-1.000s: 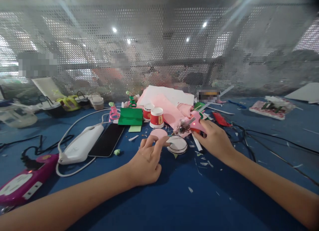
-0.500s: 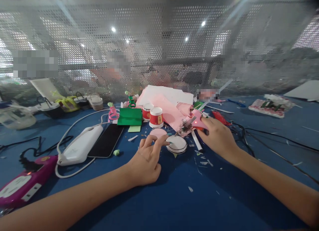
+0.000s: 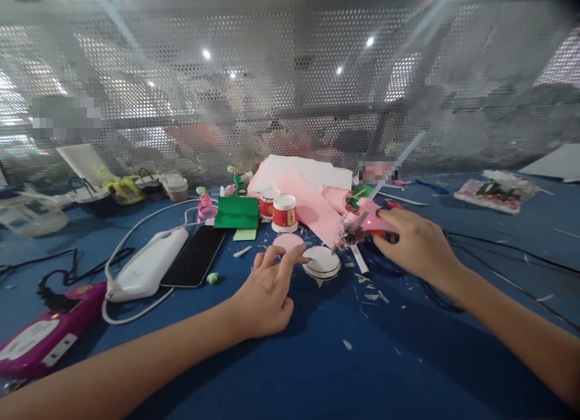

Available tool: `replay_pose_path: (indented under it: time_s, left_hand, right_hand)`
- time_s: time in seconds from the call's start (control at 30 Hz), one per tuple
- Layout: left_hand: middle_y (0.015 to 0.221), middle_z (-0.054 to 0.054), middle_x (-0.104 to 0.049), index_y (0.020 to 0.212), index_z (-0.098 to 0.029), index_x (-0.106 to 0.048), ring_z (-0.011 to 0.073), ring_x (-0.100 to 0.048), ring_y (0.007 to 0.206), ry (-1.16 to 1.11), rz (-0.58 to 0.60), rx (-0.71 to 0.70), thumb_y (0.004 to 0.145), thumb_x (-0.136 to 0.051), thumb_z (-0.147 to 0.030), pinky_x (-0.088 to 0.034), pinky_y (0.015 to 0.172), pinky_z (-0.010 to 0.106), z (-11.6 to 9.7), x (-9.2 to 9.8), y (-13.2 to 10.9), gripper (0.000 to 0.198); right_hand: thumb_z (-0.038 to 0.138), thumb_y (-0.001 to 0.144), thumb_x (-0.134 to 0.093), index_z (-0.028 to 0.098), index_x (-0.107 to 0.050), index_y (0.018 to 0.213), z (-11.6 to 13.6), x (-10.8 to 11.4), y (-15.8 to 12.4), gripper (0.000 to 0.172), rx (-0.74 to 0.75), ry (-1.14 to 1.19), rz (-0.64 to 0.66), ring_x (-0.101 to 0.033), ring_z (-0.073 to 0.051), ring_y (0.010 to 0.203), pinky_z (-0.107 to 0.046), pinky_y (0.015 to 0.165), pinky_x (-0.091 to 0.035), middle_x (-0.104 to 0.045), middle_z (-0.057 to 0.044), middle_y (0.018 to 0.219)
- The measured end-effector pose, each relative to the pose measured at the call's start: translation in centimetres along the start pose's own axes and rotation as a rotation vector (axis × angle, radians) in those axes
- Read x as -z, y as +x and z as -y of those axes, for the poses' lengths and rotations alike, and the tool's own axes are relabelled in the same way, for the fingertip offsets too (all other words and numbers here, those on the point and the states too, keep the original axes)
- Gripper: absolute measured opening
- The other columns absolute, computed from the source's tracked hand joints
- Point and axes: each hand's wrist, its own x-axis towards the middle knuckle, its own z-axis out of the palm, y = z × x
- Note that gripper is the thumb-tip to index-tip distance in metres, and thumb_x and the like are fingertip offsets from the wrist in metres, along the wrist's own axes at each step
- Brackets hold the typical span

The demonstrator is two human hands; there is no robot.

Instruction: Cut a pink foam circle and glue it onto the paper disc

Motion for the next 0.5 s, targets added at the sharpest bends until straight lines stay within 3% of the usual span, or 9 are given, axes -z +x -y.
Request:
replay_pose_path:
  time_s: [0.23, 0.5]
  left_hand:
    - [0.131, 0.006, -0.051, 0.136, -0.020, -0.009, 0.0281, -0.035, 0.107, 0.001, -0.004, -0.003, 0.057, -0.042, -0.001, -0.031, 0.086, 0.046, 0.15, -0.17, -0.06, 0.088]
    - [0.132, 0.005, -0.050, 0.136, -0.019, -0.010, 0.0277, -0.035, 0.108, 0.004, 0.005, 0.004, 0.057, -0.042, -0.001, -0.031, 0.087, 0.045, 0.13, -0.15, -0.08, 0.087]
  right_hand:
    - [0.028, 0.066, -0.055, 0.017, -0.067, 0.083, -0.24, 0.72, 0.11, 0.023, -0.044, 0.016, 0.002, -0.065, -0.026, 0.069, -0.033, 0.055, -0.047, -0.069, -0.008, 0.079]
    - [0.028, 0.065, -0.054, 0.017, -0.066, 0.083, -0.01, 0.77, 0.03, 0.025, 0.006, 0.107, 0.011, -0.065, -0.026, 0.073, -0.032, 0.060, -0.048, -0.070, -0.008, 0.079]
